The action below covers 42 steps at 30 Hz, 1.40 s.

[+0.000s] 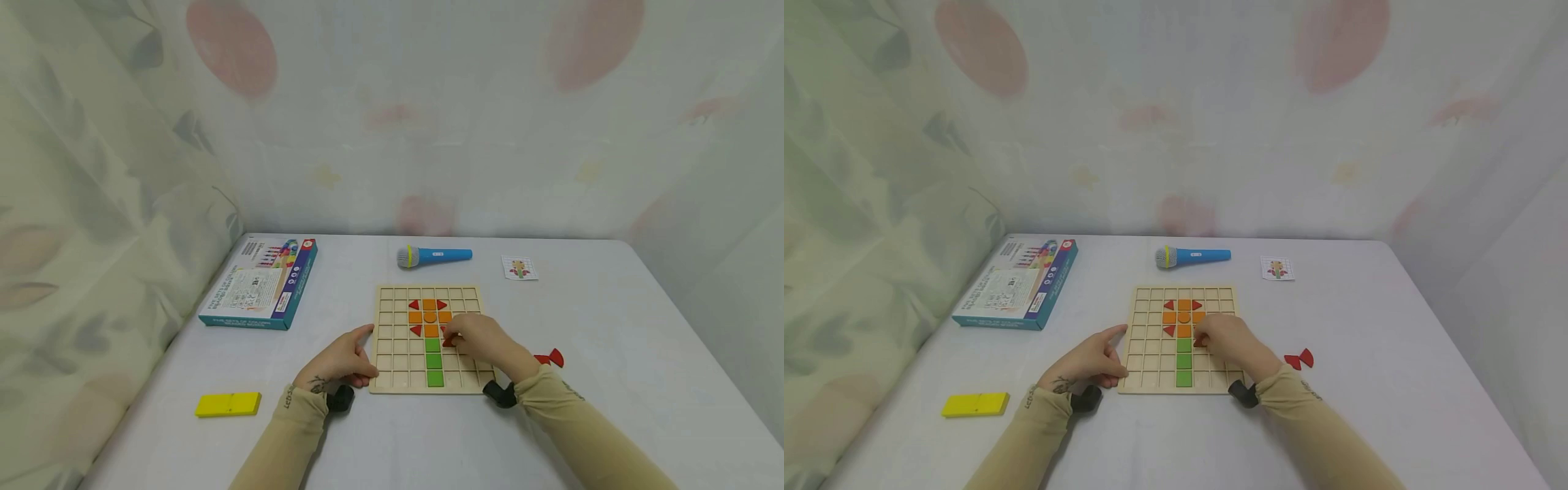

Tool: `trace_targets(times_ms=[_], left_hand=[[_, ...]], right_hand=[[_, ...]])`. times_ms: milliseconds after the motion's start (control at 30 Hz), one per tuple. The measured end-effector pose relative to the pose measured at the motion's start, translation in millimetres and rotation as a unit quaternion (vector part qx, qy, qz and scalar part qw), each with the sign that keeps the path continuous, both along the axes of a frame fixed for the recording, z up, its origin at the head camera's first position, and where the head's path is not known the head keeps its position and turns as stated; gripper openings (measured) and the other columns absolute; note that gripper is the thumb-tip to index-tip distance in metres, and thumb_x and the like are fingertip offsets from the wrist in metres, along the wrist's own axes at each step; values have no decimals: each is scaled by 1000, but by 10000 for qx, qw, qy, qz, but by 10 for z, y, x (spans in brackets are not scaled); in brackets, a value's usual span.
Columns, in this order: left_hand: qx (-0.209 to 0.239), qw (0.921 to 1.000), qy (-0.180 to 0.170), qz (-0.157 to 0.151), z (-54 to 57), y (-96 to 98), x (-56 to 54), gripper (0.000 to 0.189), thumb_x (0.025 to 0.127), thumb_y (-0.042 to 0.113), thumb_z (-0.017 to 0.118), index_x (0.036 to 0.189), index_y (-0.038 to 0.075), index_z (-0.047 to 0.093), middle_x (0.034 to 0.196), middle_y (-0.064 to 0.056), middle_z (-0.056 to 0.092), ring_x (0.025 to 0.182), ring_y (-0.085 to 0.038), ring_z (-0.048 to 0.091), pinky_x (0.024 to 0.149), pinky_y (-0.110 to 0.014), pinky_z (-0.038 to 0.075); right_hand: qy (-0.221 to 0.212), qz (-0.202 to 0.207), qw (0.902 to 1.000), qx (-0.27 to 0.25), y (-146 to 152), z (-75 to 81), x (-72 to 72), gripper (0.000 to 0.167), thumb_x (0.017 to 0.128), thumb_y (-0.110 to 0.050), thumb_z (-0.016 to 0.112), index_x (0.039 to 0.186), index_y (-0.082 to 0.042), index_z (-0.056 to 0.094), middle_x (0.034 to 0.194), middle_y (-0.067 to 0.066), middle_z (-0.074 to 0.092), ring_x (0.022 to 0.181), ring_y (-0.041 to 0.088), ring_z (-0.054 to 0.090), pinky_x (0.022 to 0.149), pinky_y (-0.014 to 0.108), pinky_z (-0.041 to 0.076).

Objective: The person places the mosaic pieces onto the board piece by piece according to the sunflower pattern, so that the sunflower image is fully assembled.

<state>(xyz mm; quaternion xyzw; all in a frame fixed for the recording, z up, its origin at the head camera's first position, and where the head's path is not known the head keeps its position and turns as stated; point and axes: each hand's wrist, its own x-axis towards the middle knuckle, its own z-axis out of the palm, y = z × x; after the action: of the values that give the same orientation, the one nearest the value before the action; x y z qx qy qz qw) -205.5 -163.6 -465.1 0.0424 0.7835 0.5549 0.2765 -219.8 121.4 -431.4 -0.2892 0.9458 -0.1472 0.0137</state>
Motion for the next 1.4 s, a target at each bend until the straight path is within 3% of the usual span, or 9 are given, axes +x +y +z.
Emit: trace_targets(times_ms=[467, 700, 1000, 1233, 1400], left_hand=[[160, 9998, -102, 51, 4, 0, 8, 101, 69, -1, 75, 149, 11, 15, 65, -8, 60, 47, -12, 57, 45, -25, 51], [160, 9998, -108, 85, -1, -3, 9, 100, 69, -1, 75, 149, 11, 16, 65, -8, 60, 47, -11, 56, 45, -25, 51], [84, 9999, -37, 62, 6, 0, 8, 100, 69, -2, 74, 149, 11, 16, 65, -8, 60, 47, -11, 57, 45, -25, 51], [56, 9999, -51, 66, 9, 2, 6, 100, 69, -2, 74, 149, 12, 16, 66, -8, 59, 47, -12, 57, 45, -25, 51], [24, 10000, -32, 36, 11, 4, 8, 100, 69, -1, 74, 149, 11, 16, 65, -8, 60, 47, -11, 57, 45, -25, 51]], right_hand=[[-191, 6, 9998, 26, -17, -60, 12, 9, 81, -8, 69, 84, -15, 72, 84, -5, 65, 75, 10, 55, 70, 28, 50], [-42, -34, 10000, 0, -23, -91, 12, 8, 81, -11, 70, 84, -17, 74, 75, -8, 51, 66, 7, 45, 57, 19, 40], [204, -37, 9997, 163, -15, -156, 27, 9, 82, -11, 68, 77, -19, 71, 77, -8, 57, 69, 7, 51, 60, 24, 46], [269, -159, 9992, 267, 61, -66, 61, 6, 83, -15, 67, 85, -16, 73, 80, -6, 57, 72, 10, 52, 60, 25, 46], [669, -468, 9964, 228, 249, 72, 72, 22, 80, -20, 70, 99, -9, 71, 96, 5, 64, 87, 23, 58, 72, 38, 51]])
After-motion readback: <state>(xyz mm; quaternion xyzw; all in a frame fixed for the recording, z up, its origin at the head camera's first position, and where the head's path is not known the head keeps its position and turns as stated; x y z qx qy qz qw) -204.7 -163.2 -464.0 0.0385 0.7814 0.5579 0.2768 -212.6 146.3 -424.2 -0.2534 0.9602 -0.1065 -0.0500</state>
